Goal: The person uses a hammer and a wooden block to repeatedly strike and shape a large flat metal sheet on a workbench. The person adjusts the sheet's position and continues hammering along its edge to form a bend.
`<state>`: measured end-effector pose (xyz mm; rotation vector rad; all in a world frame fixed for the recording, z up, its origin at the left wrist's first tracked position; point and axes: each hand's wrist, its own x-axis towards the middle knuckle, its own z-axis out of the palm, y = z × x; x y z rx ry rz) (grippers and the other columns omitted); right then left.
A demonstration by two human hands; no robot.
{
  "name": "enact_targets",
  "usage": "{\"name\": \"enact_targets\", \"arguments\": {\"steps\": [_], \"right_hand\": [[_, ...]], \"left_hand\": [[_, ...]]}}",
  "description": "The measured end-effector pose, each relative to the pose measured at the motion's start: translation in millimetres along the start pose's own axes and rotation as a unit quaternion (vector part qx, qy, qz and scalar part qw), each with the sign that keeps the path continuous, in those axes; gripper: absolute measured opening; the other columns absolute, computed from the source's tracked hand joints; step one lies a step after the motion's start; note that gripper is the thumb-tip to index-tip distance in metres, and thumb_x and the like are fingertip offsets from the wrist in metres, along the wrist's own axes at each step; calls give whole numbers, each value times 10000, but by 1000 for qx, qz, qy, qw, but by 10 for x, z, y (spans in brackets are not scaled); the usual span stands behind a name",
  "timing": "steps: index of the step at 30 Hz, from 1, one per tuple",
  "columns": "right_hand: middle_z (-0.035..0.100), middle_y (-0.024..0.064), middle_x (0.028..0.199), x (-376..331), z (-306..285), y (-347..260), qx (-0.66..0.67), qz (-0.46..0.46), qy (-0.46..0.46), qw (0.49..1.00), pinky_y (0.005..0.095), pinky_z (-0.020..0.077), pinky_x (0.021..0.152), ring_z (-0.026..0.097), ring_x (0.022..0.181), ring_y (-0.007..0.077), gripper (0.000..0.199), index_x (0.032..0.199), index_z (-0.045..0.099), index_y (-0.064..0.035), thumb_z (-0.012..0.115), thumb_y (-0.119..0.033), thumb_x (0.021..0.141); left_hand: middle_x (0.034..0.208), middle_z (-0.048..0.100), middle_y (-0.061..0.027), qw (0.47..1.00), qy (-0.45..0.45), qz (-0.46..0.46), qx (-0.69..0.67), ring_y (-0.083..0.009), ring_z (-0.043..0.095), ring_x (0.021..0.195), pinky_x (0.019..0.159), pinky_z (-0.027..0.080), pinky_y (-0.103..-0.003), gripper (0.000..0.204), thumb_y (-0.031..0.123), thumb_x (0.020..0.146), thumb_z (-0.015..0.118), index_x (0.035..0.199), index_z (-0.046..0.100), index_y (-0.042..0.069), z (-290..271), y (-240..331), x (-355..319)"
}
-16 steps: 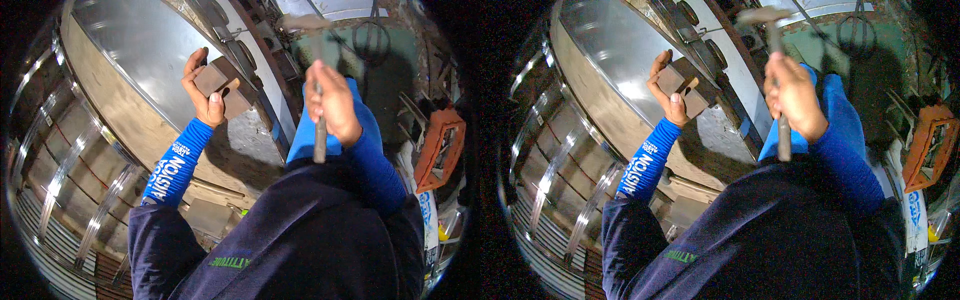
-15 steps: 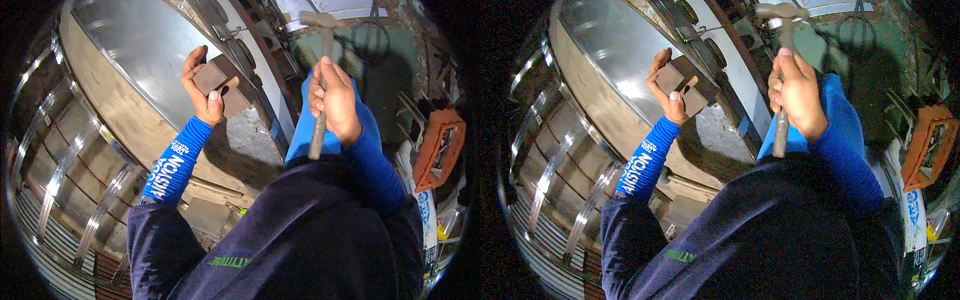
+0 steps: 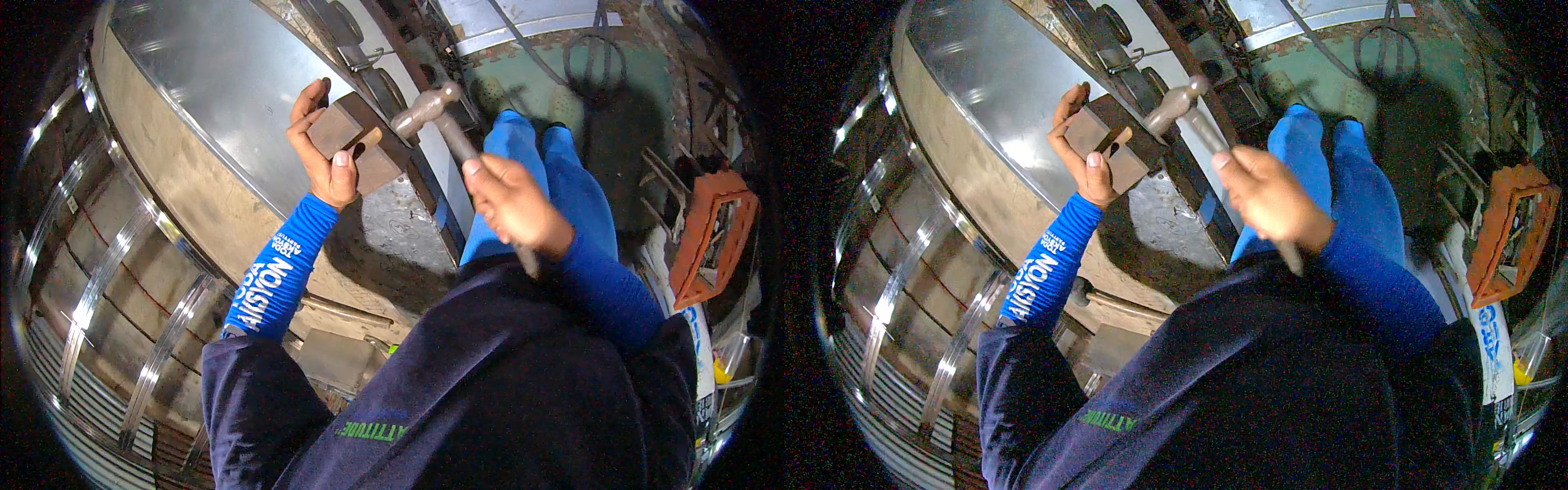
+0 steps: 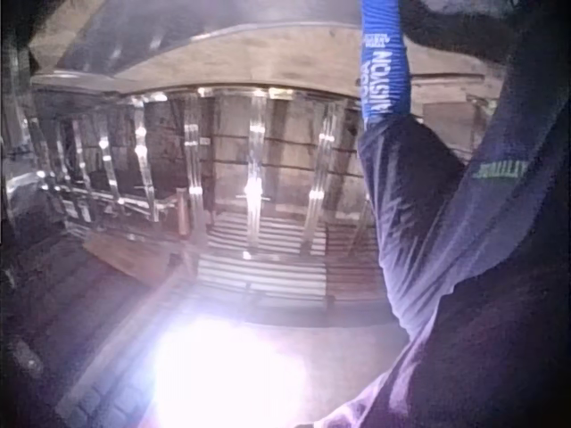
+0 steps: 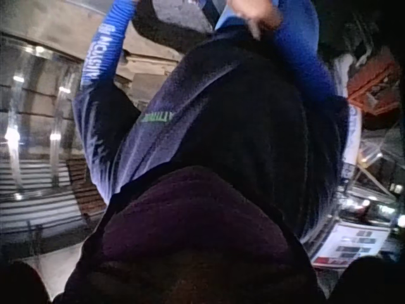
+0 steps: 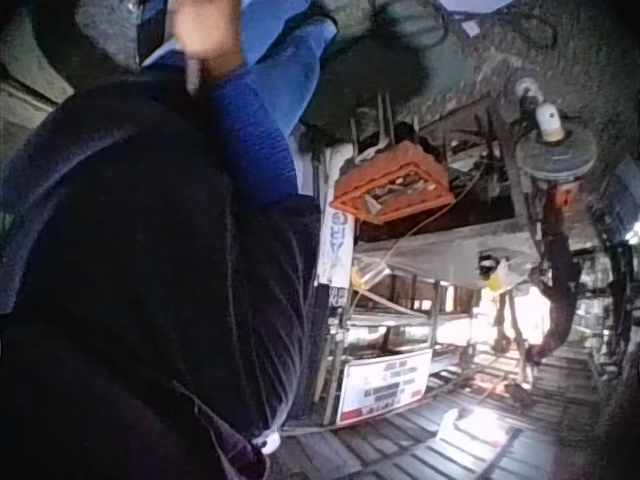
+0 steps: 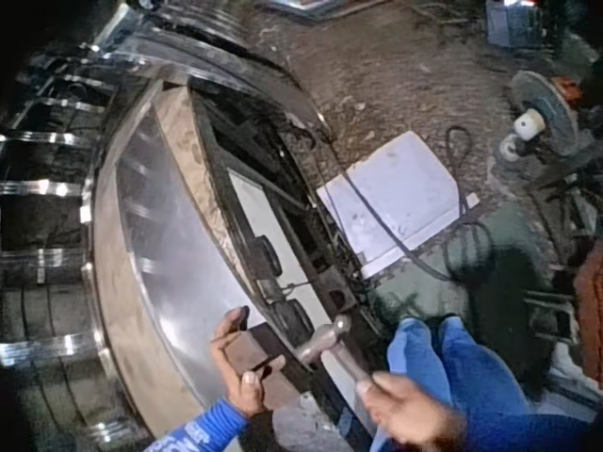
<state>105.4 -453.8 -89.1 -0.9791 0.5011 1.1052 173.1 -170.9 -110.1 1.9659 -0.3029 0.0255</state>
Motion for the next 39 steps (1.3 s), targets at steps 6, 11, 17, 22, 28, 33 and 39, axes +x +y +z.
{"name": "enact_targets", "arguments": {"steps": [6, 11, 17, 22, 28, 33, 39], "right_hand": [[484, 0, 593, -42, -75, -48, 68, -44, 127, 989, 281, 360, 321, 434, 386, 101, 414, 823, 496, -124, 450, -444, 1081], [459, -9, 576, -102, -84, -71, 47, -2, 55, 997, 283, 350, 326, 407, 370, 101, 411, 824, 489, -122, 466, -448, 1074], [445, -4, 580, -174, -25, 92, 136, 0, 97, 986, 283, 336, 321, 391, 362, 107, 349, 862, 471, -124, 495, -400, 1074], [450, -14, 590, -207, -69, -138, 67, 21, 48, 996, 274, 345, 322, 409, 369, 92, 326, 855, 462, -130, 564, -371, 1050], [506, 30, 617, 89, -66, -351, -129, -162, 159, 965, 335, 431, 443, 524, 485, 151, 348, 866, 515, -81, 771, -312, 912], [625, 106, 727, 639, 287, -401, -188, -316, 191, 910, 391, 497, 639, 608, 662, 225, 397, 850, 576, -33, 844, -325, 828], [631, 165, 765, 795, 435, -554, -214, -282, 183, 917, 432, 501, 670, 644, 719, 299, 364, 858, 569, -22, 809, -296, 852]], "left_hand": [[1506, 349, -289, 1000, -8, 14, 20, -431, 382, 1422, 1200, 272, -548, 593, 496, 961, 522, 1268, 350, 18, 29, 49, 67], [1507, 351, -292, 1000, 4, 16, 17, -424, 393, 1413, 1196, 276, -548, 597, 494, 960, 520, 1265, 359, 7, 18, -12, -4], [1502, 361, -295, 1000, 6, 10, -9, -419, 404, 1406, 1188, 287, -539, 585, 478, 958, 515, 1262, 364, 1, 30, 13, 24], [1498, 363, -298, 1000, 13, 6, 13, -415, 407, 1404, 1188, 290, -534, 587, 465, 946, 525, 1260, 370, -6, -3, 21, 28], [1458, 395, -278, 999, 22, 8, 31, -406, 425, 1381, 1162, 318, -525, 608, 443, 913, 554, 1271, 405, -25, -15, 65, 109], [1374, 444, -235, 994, 11, -5, 113, -376, 460, 1322, 1130, 342, -496, 663, 470, 883, 590, 1290, 446, -33, -34, 201, 203], [1404, 452, -211, 992, 8, -6, 126, -354, 428, 1347, 1165, 287, -478, 703, 540, 921, 526, 1337, 451, -21, -16, 274, 212]]}}
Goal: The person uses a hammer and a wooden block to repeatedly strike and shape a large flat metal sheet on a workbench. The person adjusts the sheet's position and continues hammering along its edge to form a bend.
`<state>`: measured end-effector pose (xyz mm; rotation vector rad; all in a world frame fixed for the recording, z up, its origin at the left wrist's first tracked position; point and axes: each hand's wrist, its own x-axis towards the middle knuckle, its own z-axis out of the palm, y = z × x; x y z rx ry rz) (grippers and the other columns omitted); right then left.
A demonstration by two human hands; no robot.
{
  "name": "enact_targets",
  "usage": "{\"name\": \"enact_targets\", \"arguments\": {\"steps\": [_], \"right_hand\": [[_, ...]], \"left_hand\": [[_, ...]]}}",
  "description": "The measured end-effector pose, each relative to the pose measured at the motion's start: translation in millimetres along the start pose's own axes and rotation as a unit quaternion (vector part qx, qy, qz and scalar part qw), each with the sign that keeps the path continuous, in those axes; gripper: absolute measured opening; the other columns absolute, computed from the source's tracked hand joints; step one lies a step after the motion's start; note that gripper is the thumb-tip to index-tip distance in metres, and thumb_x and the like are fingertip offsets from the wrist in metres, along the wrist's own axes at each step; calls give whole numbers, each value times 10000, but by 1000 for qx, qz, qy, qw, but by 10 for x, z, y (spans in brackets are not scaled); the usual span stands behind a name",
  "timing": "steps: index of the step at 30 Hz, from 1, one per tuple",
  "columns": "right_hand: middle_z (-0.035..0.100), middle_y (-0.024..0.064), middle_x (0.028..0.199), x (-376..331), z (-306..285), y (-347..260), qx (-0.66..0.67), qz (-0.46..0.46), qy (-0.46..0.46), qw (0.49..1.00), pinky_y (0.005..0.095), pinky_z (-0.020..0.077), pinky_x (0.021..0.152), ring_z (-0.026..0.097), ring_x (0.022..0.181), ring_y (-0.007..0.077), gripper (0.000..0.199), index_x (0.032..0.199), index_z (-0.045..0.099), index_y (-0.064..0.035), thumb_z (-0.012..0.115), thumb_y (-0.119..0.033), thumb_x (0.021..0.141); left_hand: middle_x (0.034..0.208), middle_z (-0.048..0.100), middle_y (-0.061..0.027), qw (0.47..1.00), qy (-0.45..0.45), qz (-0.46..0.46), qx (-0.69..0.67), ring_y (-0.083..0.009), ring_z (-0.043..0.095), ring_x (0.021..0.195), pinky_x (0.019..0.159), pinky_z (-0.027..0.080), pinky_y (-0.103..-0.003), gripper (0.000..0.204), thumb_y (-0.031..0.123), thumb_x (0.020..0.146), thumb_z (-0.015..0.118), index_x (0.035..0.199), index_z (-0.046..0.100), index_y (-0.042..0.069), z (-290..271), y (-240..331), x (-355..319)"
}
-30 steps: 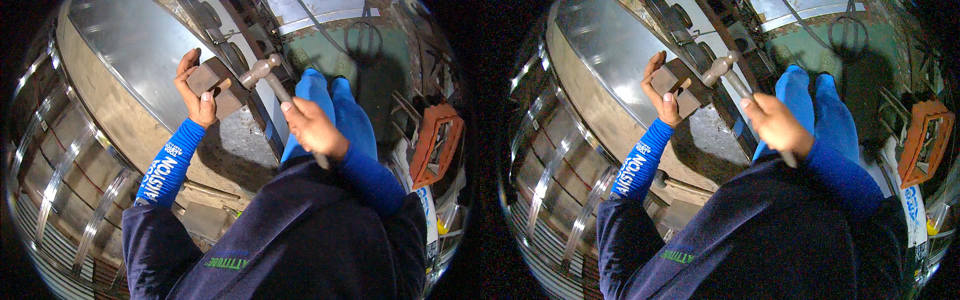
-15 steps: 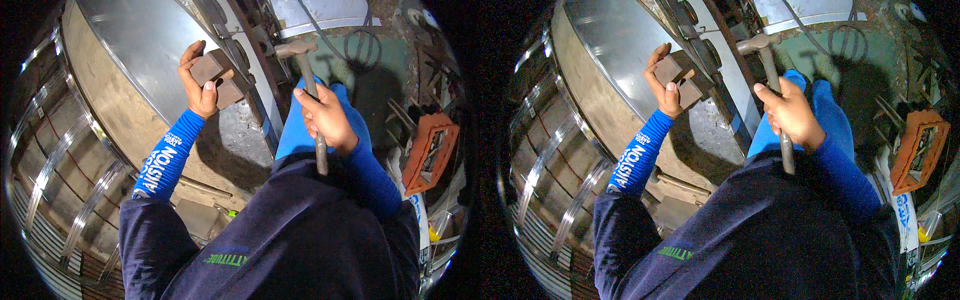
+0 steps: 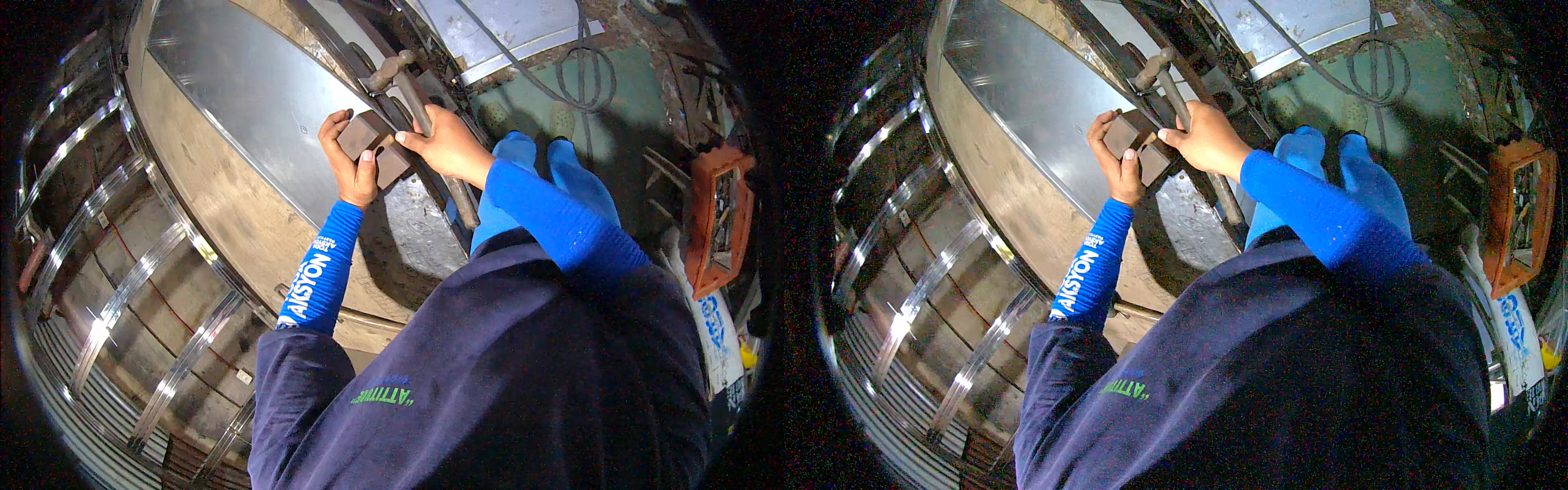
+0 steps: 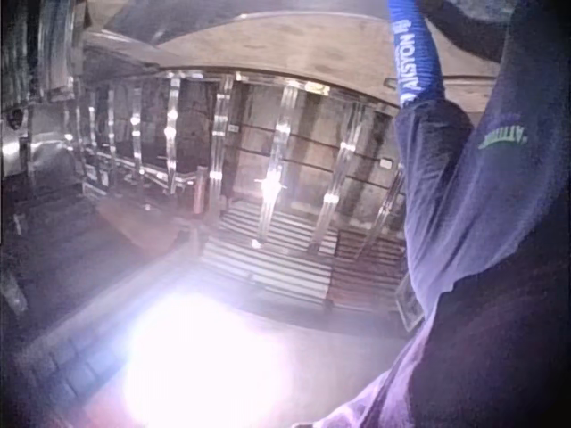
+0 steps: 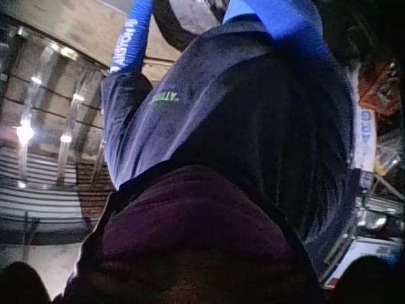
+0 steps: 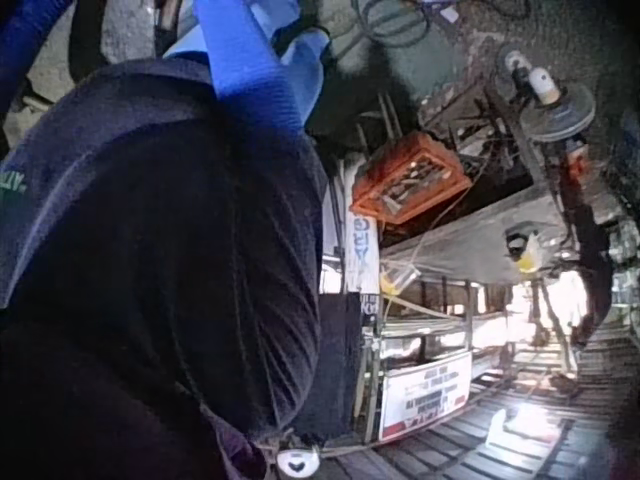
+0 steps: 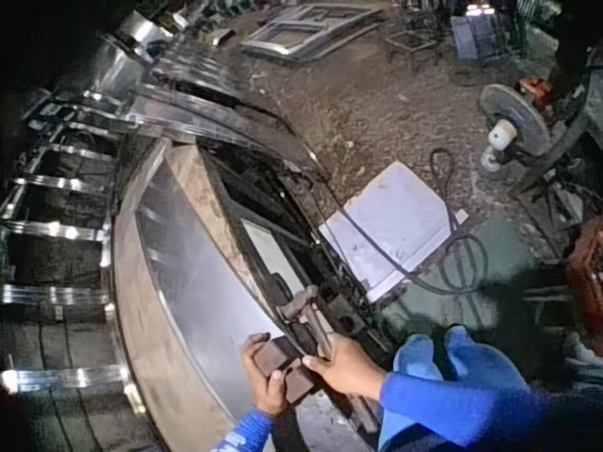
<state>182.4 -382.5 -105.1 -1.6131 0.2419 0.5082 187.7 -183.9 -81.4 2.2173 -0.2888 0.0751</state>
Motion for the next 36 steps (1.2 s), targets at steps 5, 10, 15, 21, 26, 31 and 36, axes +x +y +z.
{"name": "enact_targets", "arguments": {"steps": [5, 10, 15, 21, 26, 31, 36], "right_hand": [[651, 192, 799, 11, -18, -141, -15, -11, 9, 1000, 448, 512, 705, 667, 764, 356, 320, 883, 588, -12, 779, -268, 870], [547, 64, 760, -13, -148, -152, -10, -1, -13, 1000, 371, 462, 672, 528, 727, 168, 282, 860, 538, -49, 762, -215, 899], [563, 86, 785, -113, -405, -123, -22, 53, -42, 997, 389, 476, 683, 559, 738, 219, 337, 863, 538, -39, 811, -235, 852], [497, 8, 735, 8, -662, -45, 23, 118, -78, 990, 340, 422, 611, 481, 697, 132, 379, 852, 505, -82, 840, -260, 843], [463, -29, 728, 109, -759, 42, 43, 130, -108, 985, 297, 385, 587, 441, 688, 87, 385, 863, 507, -95, 842, -285, 850], [506, 0, 711, 141, -748, 99, 46, 130, -107, 985, 337, 426, 602, 486, 681, 122, 431, 824, 503, -89, 878, -301, 802], [523, 2, 725, 29, -766, 193, 83, 113, -82, 987, 327, 436, 613, 500, 696, 120, 454, 826, 509, -89, 908, -297, 767]], "left_hand": [[1382, 432, -225, 999, 9, -10, -52, -364, 451, 1325, 1138, 327, -480, 679, 503, 900, 600, 1287, 440, -31, 43, -31, 32], [1397, 406, -234, 998, 6, -33, -59, -369, 426, 1342, 1135, 326, -479, 702, 544, 916, 591, 1258, 442, -50, 115, 44, 22], [1408, 395, -260, 996, -4, -60, -70, -392, 443, 1318, 1120, 344, -501, 587, 392, 879, 674, 1218, 457, -34, 227, 174, -97], [1267, 611, -196, 994, -77, -73, -29, -363, 565, 1194, 1074, 401, -502, 539, 271, 721, 824, 1133, 611, -4, 170, 218, 101], [1227, 680, -190, 993, -102, 18, 54, -340, 636, 1151, 1024, 488, -444, 541, 191, 727, 866, 1177, 668, -36, 145, 148, 220], [1255, 675, -189, 992, -99, 0, 77, -338, 648, 1160, 1001, 513, -417, 537, 150, 738, 853, 1205, 663, -34, 99, 126, 267], [1274, 651, -201, 992, -60, -29, 110, -358, 616, 1191, 1037, 476, -432, 538, 211, 806, 815, 1257, 625, -15, 65, 70, 414]]}}
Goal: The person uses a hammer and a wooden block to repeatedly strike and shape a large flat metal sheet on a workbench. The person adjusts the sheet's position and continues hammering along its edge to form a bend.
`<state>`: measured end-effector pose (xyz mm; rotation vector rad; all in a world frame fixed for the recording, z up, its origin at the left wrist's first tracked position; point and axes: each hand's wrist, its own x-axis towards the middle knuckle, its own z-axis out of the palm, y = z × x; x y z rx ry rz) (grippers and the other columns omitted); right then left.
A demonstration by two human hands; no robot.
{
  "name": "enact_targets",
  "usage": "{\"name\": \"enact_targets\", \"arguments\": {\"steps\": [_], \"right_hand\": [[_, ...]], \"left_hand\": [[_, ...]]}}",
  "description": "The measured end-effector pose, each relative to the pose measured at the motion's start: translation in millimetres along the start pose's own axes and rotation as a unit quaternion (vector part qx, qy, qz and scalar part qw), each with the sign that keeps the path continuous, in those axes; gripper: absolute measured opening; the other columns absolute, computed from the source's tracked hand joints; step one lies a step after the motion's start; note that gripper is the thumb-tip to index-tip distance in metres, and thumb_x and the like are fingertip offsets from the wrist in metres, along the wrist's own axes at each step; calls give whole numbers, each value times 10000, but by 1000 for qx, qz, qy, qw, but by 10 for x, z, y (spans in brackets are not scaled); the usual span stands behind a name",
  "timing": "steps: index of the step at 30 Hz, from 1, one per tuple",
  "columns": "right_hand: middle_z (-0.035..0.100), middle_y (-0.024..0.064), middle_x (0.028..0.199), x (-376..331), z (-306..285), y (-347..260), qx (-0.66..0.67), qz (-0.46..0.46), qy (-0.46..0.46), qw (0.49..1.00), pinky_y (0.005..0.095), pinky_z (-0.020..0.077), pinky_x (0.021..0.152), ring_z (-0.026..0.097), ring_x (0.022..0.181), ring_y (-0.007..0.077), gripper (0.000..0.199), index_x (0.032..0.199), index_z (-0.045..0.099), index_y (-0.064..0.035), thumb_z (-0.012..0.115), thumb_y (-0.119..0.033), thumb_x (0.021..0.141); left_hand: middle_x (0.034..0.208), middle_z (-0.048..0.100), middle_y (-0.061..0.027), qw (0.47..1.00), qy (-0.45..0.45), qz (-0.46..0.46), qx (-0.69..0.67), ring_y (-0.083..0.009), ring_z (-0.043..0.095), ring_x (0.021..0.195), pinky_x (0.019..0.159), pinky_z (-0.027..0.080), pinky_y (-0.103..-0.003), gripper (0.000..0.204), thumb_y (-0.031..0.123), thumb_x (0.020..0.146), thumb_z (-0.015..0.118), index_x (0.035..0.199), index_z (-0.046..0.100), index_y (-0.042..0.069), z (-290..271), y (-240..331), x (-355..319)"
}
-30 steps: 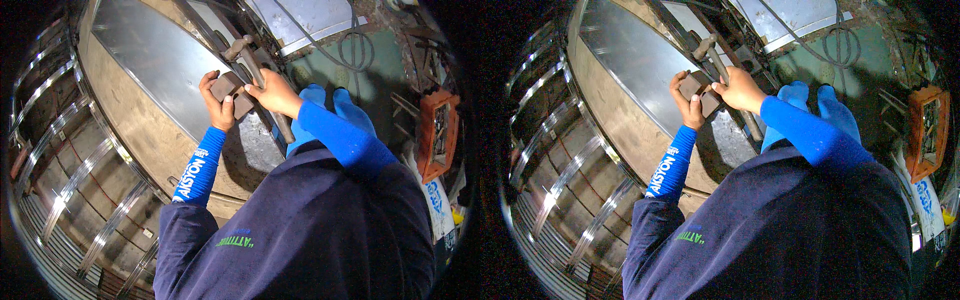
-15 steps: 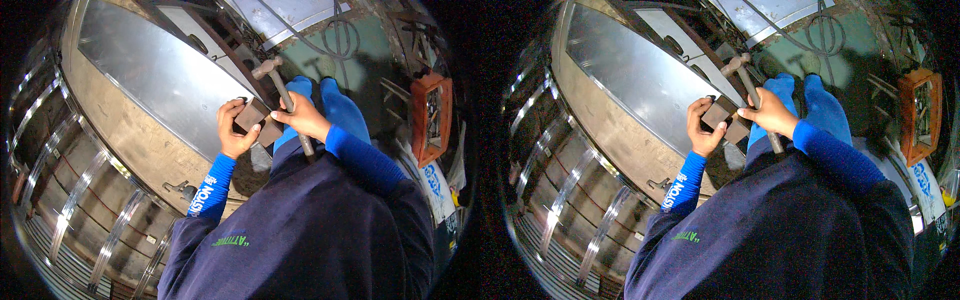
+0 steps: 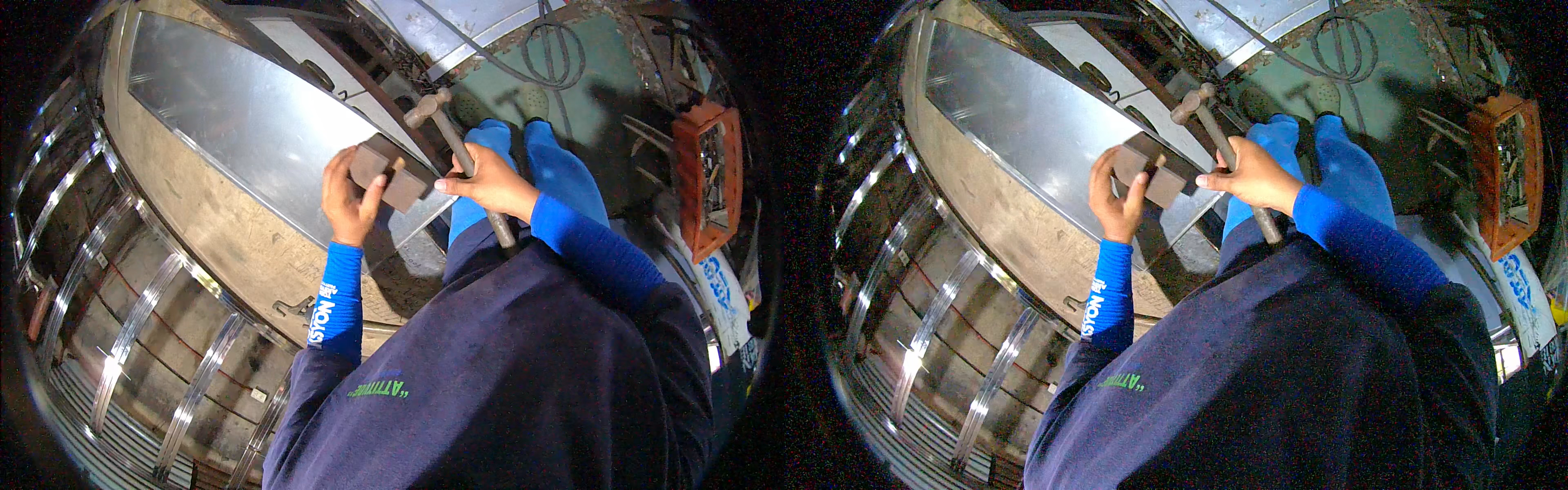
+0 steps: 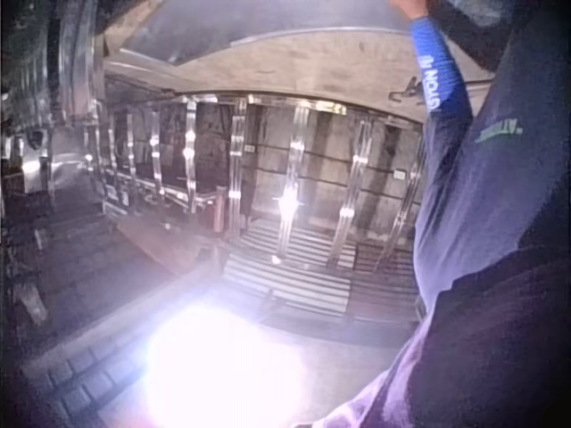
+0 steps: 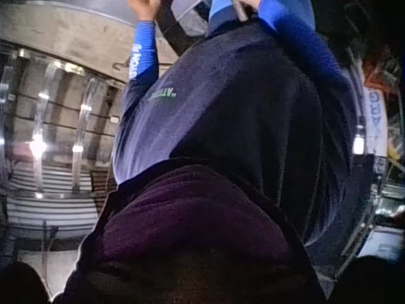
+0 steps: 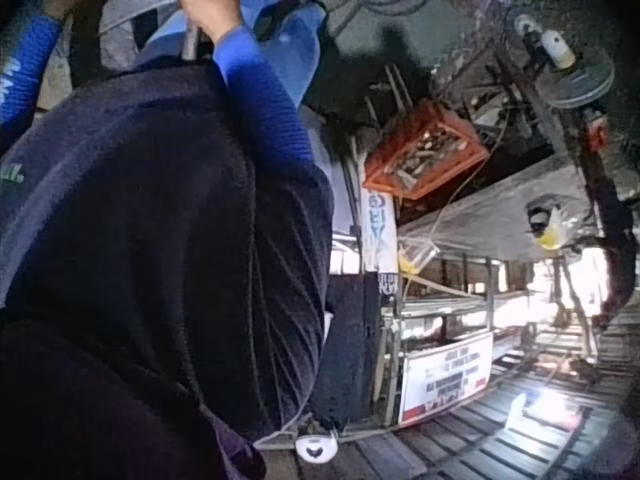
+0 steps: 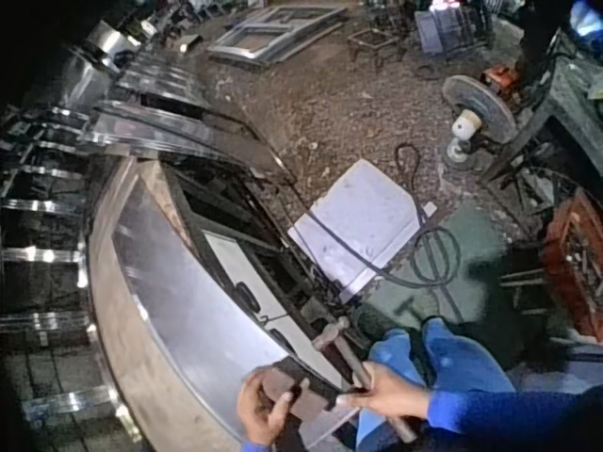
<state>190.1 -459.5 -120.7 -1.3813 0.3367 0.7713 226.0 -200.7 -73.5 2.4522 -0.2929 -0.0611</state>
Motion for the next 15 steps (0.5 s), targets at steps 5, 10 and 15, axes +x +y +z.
{"name": "enact_targets", "arguments": {"steps": [5, 10, 15], "right_hand": [[531, 2, 752, -53, 31, 49, -6, -19, -3, 1000, 316, 458, 638, 514, 715, 121, 480, 839, 511, -84, 929, -300, 741], [580, 19, 788, -97, 77, 59, 20, -14, -1, 1000, 314, 497, 693, 564, 748, 130, 456, 850, 523, -79, 930, -250, 737], [666, 71, 902, -175, 174, 125, 32, 3, -49, 998, 309, 526, 773, 633, 867, 137, 424, 972, 545, -43, 899, -152, 766]], "left_hand": [[1355, 599, -196, 993, 45, -45, -99, -324, 578, 1247, 1077, 440, -436, 534, 325, 900, 735, 1288, 614, -21, -32, -196, 161], [1509, 435, -202, 971, 57, -39, -230, -325, 437, 1398, 1147, 375, -451, 949, 646, 859, 678, 1492, 376, 6, 85, -203, 62], [1655, 138, -238, 990, -3, 19, -140, -392, 254, 1502, 1208, 275, -533, 1496, 840, 613, 750, 1615, -45, 64, 89, -279, -141]]}}
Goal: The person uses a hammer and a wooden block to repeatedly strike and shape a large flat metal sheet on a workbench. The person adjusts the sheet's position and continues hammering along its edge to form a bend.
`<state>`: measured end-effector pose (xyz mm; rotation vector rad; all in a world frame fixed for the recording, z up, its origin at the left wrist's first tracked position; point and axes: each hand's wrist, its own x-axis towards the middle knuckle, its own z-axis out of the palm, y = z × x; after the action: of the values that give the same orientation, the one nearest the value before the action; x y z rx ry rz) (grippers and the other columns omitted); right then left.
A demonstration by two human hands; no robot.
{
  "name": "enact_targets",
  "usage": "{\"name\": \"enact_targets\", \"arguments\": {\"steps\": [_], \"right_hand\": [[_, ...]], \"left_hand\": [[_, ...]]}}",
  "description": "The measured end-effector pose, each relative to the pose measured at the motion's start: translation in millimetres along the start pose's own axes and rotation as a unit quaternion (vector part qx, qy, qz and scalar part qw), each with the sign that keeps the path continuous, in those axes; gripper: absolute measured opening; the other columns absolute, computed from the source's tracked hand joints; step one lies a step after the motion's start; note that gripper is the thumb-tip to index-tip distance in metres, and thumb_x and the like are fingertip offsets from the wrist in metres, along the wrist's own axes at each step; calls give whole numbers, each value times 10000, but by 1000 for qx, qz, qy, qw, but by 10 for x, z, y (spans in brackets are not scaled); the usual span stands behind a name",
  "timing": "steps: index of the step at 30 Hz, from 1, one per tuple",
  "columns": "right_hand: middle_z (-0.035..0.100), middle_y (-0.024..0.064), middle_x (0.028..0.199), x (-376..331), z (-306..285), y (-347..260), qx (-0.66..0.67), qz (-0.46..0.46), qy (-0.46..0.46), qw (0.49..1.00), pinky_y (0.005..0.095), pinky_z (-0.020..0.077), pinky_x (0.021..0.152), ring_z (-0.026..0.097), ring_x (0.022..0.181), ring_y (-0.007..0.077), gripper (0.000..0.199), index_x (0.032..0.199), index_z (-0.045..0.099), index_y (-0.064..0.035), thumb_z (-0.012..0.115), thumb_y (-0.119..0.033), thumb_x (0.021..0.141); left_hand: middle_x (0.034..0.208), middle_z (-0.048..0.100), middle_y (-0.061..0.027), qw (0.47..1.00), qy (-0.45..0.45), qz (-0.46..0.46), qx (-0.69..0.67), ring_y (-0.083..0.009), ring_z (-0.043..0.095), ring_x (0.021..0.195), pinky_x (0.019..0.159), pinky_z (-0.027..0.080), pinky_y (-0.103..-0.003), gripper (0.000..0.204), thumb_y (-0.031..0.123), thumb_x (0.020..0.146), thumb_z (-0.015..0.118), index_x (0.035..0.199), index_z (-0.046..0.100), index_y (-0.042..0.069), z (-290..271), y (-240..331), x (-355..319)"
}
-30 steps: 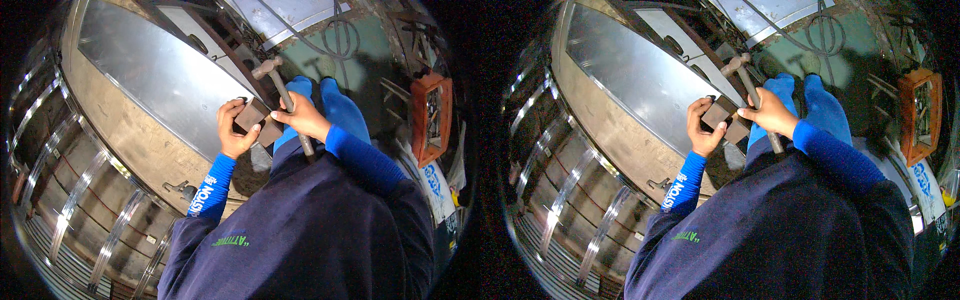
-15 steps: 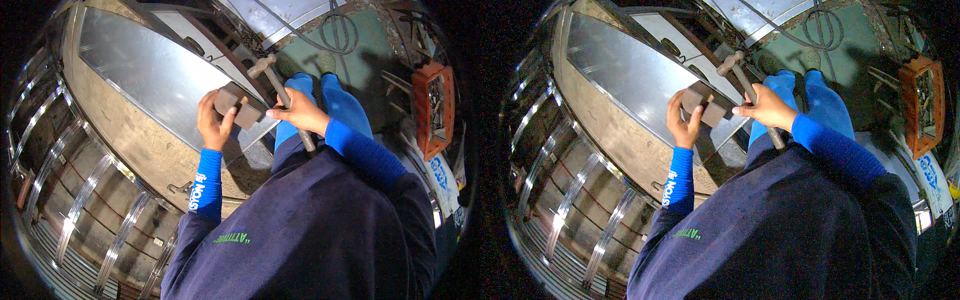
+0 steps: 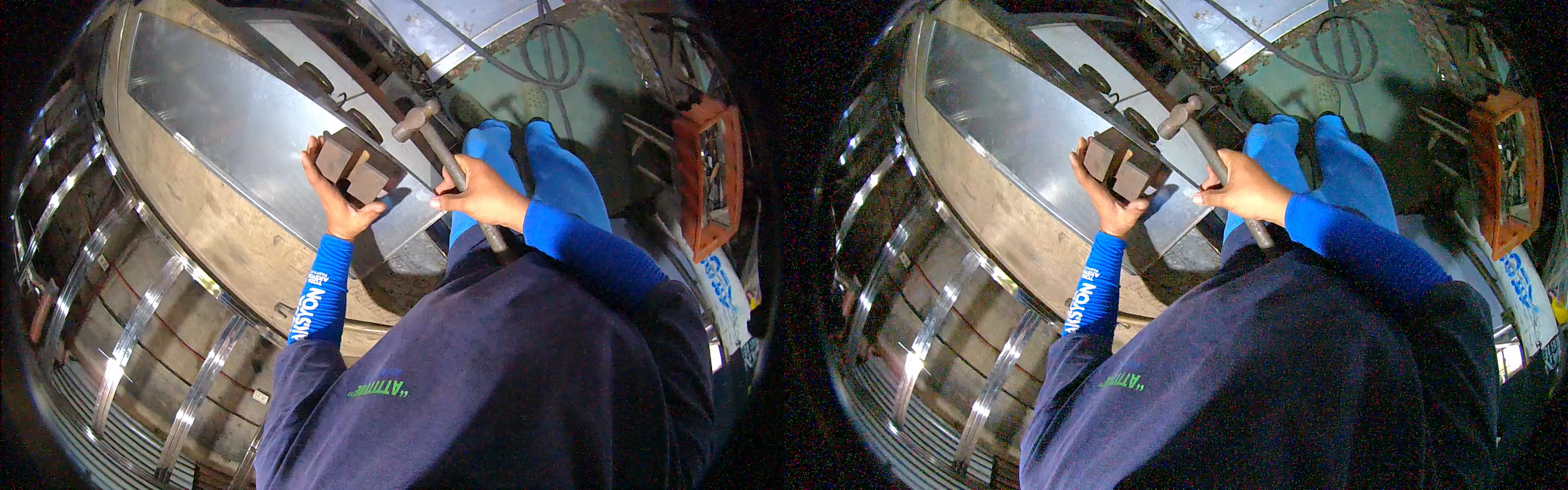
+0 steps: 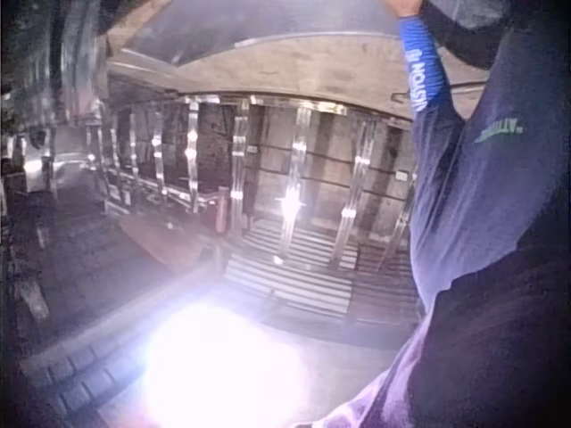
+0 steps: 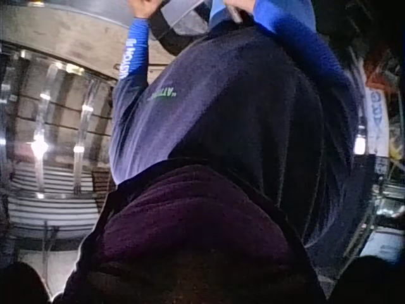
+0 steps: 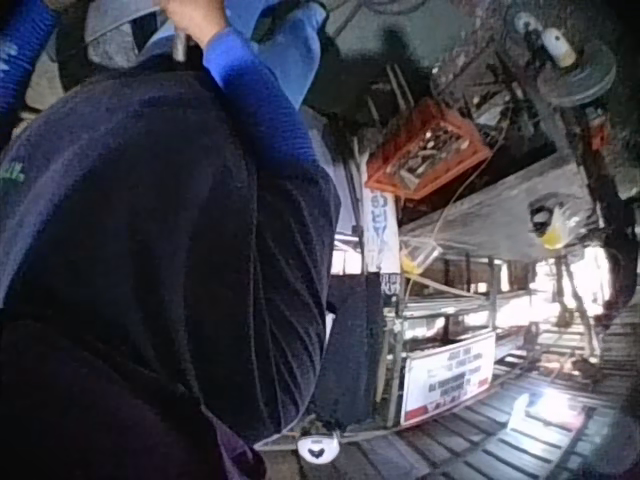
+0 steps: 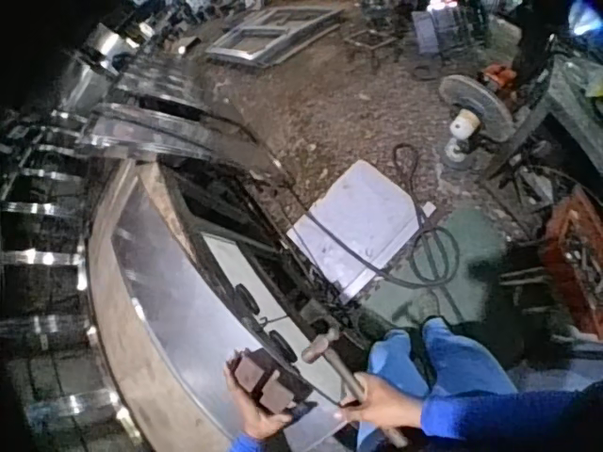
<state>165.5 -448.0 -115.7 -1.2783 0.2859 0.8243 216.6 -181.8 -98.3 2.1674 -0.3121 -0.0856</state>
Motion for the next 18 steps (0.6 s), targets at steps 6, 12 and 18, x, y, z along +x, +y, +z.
{"name": "enact_targets", "arguments": {"steps": [6, 12, 18], "right_hand": [[642, 64, 829, -7, -32, 174, 90, 18, 3, 996, 326, 537, 673, 642, 764, 156, 344, 926, 503, -52, 827, -66, 810], [587, 55, 861, -17, -46, 237, 139, 56, -20, 989, 320, 556, 663, 642, 795, 150, 287, 948, 487, -66, 765, -42, 878], [553, 15, 761, -6, -94, 273, 166, 80, 2, 983, 288, 516, 565, 588, 659, 117, 239, 944, 502, -83, 734, -138, 942]], "left_hand": [[1650, 130, -258, 995, -47, 40, 83, -417, 235, 1505, 1218, 248, -511, 1465, 434, 610, 942, 1607, -74, 86, -59, -51, -51], [1646, 158, -237, 995, -58, 38, 67, -390, 251, 1501, 1226, 246, -504, 1396, 450, 611, 941, 1594, 12, 104, -36, -45, -102], [1638, 178, -230, 995, -73, 32, 65, -383, 276, 1490, 1225, 263, -493, 1421, 443, 581, 956, 1600, 11, 145, -40, -83, -154]]}}
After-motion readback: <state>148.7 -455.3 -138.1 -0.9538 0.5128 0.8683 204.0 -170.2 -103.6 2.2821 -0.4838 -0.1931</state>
